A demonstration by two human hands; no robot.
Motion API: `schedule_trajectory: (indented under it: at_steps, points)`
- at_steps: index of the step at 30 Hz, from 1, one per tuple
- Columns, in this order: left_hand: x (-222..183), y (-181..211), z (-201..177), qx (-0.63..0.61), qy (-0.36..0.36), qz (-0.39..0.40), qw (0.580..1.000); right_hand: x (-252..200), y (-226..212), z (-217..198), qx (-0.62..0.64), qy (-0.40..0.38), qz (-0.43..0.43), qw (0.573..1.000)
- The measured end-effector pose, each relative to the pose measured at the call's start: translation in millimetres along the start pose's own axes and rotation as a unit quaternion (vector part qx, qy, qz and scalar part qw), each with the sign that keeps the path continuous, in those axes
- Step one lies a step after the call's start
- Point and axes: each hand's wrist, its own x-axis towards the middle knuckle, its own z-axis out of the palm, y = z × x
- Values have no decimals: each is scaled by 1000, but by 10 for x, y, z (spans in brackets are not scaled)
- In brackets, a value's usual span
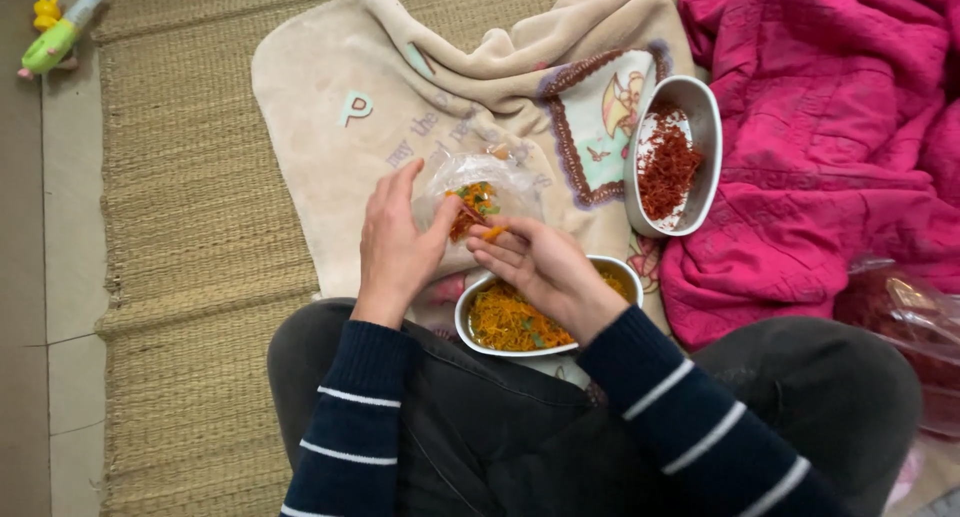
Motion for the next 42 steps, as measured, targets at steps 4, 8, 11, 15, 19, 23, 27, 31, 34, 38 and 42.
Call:
schedule_trajectory:
  at_steps: [4, 8, 11, 15, 19, 23, 27, 31, 34, 38, 42]
  points:
    - [-127, 183, -67, -1, 138, 135, 981, -730, -162, -34, -43, 10, -30, 999]
    - [-482, 372, 9, -46, 141, 184, 972, -1018, -84, -432, -76, 17, -44, 996]
    - [-794, 592, 54, -123, 62, 179, 974, -1115, 3, -656, -80, 3, -59, 995]
    - [-1100, 629, 164, -90, 61, 201, 973, -1014, 129, -835, -100, -20, -73, 992]
    - [-1198, 594, 256, -77, -28, 196, 977, -772, 303, -976, -114, -23, -96, 989]
    - [-1157, 600, 303, -72, -66, 192, 977, -507, 426, -1162, -114, -21, -107, 987]
    - [-1154, 535, 342, -60, -71, 173, 980, -568, 450, -1096, -131, -28, -114, 984]
    - [-1140, 538, 344, -66, -64, 168, 981, -560, 449, -1099, -125, -13, -123, 984]
    - [-1150, 548, 351, -73, -80, 166, 980, -423, 486, -1228, -135, -6, -122, 983]
    - [-1151, 480, 385, -71, -77, 153, 983, -455, 496, -1196, -140, -15, -109, 984]
    - [-1145, 495, 381, -83, -77, 143, 983, -429, 501, -1224, -149, -10, -119, 982]
